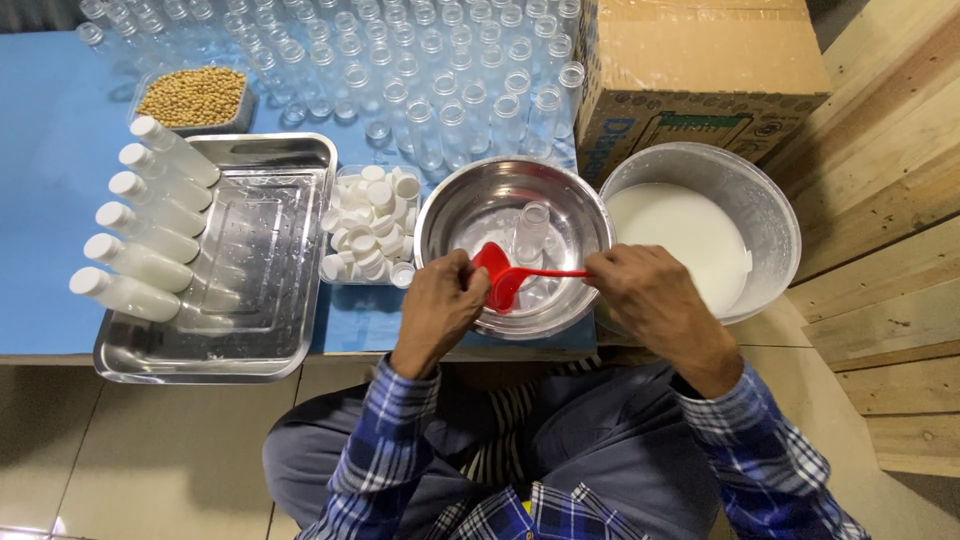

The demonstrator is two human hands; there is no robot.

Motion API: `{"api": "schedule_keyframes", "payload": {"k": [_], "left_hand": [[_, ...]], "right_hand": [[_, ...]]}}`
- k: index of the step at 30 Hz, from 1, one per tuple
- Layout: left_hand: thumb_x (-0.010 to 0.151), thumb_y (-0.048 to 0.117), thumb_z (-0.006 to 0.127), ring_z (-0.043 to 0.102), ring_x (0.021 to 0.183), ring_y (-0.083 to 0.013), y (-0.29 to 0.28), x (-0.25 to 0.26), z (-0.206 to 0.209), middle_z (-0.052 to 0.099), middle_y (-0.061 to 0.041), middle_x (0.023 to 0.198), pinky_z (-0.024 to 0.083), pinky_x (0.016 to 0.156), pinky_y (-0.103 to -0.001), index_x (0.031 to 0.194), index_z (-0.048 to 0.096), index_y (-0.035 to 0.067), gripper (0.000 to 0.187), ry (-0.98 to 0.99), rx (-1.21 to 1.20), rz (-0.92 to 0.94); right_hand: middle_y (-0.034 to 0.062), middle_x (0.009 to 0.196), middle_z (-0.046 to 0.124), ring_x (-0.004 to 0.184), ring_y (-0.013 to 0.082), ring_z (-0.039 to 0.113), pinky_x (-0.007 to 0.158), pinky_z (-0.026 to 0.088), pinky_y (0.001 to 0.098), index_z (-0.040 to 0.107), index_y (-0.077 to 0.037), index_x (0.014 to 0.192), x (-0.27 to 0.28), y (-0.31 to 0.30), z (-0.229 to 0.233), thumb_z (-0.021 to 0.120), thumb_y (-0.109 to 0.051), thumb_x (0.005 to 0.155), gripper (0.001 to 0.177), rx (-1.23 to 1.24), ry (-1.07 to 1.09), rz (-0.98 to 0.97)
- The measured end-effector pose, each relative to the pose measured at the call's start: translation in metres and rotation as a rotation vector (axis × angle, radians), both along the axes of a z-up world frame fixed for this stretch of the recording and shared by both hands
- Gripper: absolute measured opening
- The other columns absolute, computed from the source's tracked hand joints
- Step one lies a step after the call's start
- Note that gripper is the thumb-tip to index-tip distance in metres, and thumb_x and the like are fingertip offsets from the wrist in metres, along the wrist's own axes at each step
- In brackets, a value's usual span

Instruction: The person scoops a white liquid from a large container using a red ladle and pours it into a small bottle through a red funnel. After filling, they cap the bottle and place it on a metal tray. The process is repeated for multiple bottles.

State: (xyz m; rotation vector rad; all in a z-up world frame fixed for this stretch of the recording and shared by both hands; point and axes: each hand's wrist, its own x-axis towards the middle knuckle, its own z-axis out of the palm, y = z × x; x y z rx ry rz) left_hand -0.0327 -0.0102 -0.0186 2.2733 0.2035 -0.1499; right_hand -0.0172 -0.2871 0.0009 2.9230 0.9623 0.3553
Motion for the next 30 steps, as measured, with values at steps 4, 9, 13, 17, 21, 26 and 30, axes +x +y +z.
{"api": "schedule_keyframes", "payload": {"k": [4,9,13,17,21,26,30], "left_hand": [[0.091,0.034,0.062,0.070,0.074,-0.0433,0.023,-0.017,0.024,0.068,-0.022,0.066,0.053,0.070,-0.054,0.080,0.069,0.005,0.032,-0.065,-0.173,0.024],[0.103,0.012,0.060,0.054,0.055,-0.0123,0.054,-0.032,0.066,0.059,-0.003,0.067,0.049,0.053,-0.024,0.085,0.061,0.008,0.018,-0.097,-0.732,0.087],[0.098,0.019,0.069,0.055,0.047,-0.0142,0.032,-0.026,0.073,0.059,-0.010,0.056,0.042,0.045,-0.024,0.079,0.064,0.000,0.027,-0.296,-0.838,0.157],[0.098,0.022,0.070,0.055,0.050,-0.0145,0.007,-0.006,0.067,0.057,-0.011,0.061,0.041,0.046,-0.023,0.081,0.062,0.001,0.028,-0.368,-1.043,0.101],[0.098,0.024,0.071,0.057,0.051,-0.0150,-0.015,0.013,0.066,0.057,-0.012,0.064,0.046,0.047,-0.025,0.084,0.064,0.001,0.027,-0.370,-1.151,0.064],[0.098,0.022,0.069,0.058,0.050,-0.0164,-0.036,0.027,0.057,0.056,-0.011,0.063,0.044,0.046,-0.023,0.083,0.062,0.002,0.026,-0.354,-1.206,0.083],[0.099,0.022,0.069,0.061,0.050,-0.0171,-0.042,0.038,0.039,0.058,-0.011,0.064,0.044,0.046,-0.022,0.083,0.062,0.002,0.027,-0.344,-1.171,0.099]], "right_hand": [[0.0054,0.083,0.070,0.085,0.0277,0.076,0.081,0.060,0.0387,0.064,-0.019,0.112,-0.023,-0.019,0.035,0.060,-0.032,0.103,0.016,0.294,0.215,-0.091],[0.0031,0.069,0.063,0.053,0.0172,0.053,0.055,0.040,0.0363,0.067,-0.013,0.101,-0.042,-0.036,0.038,0.065,-0.030,0.099,0.017,0.495,0.452,-0.359],[0.0094,0.071,0.076,0.070,0.0300,0.075,0.071,0.060,0.0413,0.072,-0.018,0.107,-0.047,-0.043,0.010,0.069,-0.023,0.096,0.012,0.586,0.372,-0.336],[0.0020,0.069,0.076,0.067,0.0231,0.074,0.070,0.059,0.0367,0.070,-0.024,0.112,-0.051,-0.040,-0.011,0.069,-0.028,0.095,0.018,0.684,0.418,-0.387],[0.0024,0.060,0.075,0.057,0.0193,0.072,0.063,0.057,0.0316,0.075,-0.019,0.106,-0.055,-0.029,-0.009,0.071,-0.023,0.094,0.013,0.851,0.417,-0.457],[0.0066,0.062,0.072,0.051,0.0147,0.066,0.057,0.055,0.0280,0.073,-0.008,0.104,-0.059,-0.037,-0.021,0.067,-0.016,0.098,0.011,1.113,0.441,-0.468],[0.0130,0.072,0.068,0.055,0.0172,0.064,0.057,0.053,0.0290,0.068,0.001,0.111,-0.071,-0.033,0.001,0.061,-0.014,0.107,0.017,1.307,0.313,-0.517]]}}
